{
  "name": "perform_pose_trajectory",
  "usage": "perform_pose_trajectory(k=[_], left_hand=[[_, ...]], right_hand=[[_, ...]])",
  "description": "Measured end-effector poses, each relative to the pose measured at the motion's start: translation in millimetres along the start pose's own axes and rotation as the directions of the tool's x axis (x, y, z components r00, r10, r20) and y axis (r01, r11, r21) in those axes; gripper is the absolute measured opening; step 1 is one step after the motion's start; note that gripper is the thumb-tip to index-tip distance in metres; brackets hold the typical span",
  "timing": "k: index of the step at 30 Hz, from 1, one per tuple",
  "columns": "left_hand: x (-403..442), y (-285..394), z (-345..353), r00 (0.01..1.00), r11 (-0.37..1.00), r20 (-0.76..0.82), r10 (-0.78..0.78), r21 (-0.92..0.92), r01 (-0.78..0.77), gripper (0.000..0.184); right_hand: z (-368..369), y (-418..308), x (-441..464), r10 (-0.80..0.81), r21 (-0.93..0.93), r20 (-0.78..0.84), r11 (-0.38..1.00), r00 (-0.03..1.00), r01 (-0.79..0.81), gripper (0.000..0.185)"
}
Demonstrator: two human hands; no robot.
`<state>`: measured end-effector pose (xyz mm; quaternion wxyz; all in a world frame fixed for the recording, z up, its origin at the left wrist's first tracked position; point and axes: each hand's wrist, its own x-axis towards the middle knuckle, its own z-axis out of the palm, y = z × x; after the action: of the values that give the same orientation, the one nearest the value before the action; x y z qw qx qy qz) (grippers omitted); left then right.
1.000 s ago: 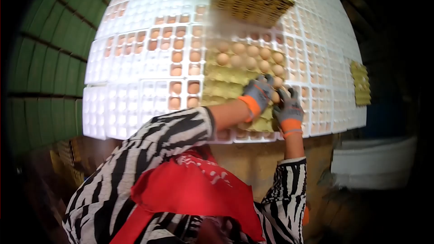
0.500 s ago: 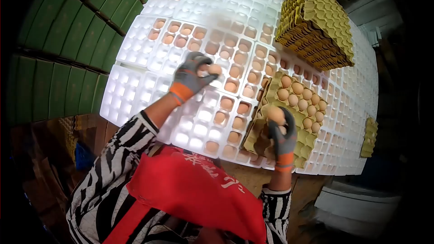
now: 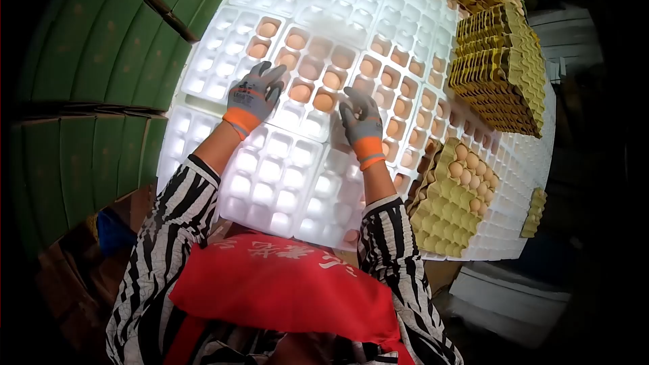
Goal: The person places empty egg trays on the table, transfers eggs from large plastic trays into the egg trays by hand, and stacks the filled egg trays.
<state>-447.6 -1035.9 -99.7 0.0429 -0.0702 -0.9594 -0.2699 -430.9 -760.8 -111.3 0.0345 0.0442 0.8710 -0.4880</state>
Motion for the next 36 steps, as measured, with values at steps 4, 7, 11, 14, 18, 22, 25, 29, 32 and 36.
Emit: perform_pose_trajectory(k=[4, 7, 11, 14, 18, 22, 25, 29, 32, 36], left_hand=[[13, -21, -9, 0.914, 0.936, -0.405, 0.021, -0.313, -0.161, 0.042], [16, -51, 16, 0.894, 0.978, -0.421, 0.154, -0.063, -0.198, 0.039], [24, -70, 38, 0.906, 0.977, -0.365, 0.215, 0.07, -0.204, 0.034], [24, -69, 33, 0.929, 0.982, -0.322, 0.185, 0.104, -0.16, 0.036], [17, 21, 30, 0.942, 0.955, -0.326, 0.081, -0.244, -0.167, 0.033], [2, 185, 47, 0.911, 0.816, -0.179, 0.372, -0.404, -0.413, 0.043], [-9, 284, 89, 0.841, 0.748, -0.053, 0.538, -0.431, -0.505, 0.053], [-10, 375, 124, 0.754, 0.82, 0.343, 0.56, -0.101, -0.564, 0.047], [-3, 382, 144, 0.772, 0.841, 0.336, 0.539, -0.17, -0.513, 0.038], [-7, 389, 142, 0.781, 0.828, 0.276, 0.561, -0.189, -0.528, 0.039]], right_hand=[[-21, -1, 3, 0.264, 0.517, -0.075, 0.835, 0.962, -0.189, 0.034], [-24, -14, -3, -0.042, 0.248, -0.345, 0.959, 0.938, 0.135, 0.036], [-24, 36, -7, -0.51, -0.402, -0.153, 0.814, 0.846, 0.418, 0.04], [-72, -5, -54, -0.371, -0.243, -0.28, 0.92, 0.885, 0.309, 0.043], [-192, 6, -138, -0.302, -0.317, -0.508, 0.936, 0.807, 0.151, 0.042], [-325, 104, -204, 0.001, -0.287, -0.602, 0.933, 0.798, -0.217, 0.039], [-375, 119, -215, -0.038, -0.555, -0.518, 0.776, 0.855, -0.301, 0.042], [-394, 153, -203, -0.192, -0.751, -0.249, 0.657, 0.949, -0.064, 0.047], [-404, 150, -212, -0.08, -0.458, -0.374, 0.882, 0.924, -0.11, 0.047], [-412, 182, -229, 0.199, 0.466, -0.54, 0.88, 0.818, 0.094, 0.04]])
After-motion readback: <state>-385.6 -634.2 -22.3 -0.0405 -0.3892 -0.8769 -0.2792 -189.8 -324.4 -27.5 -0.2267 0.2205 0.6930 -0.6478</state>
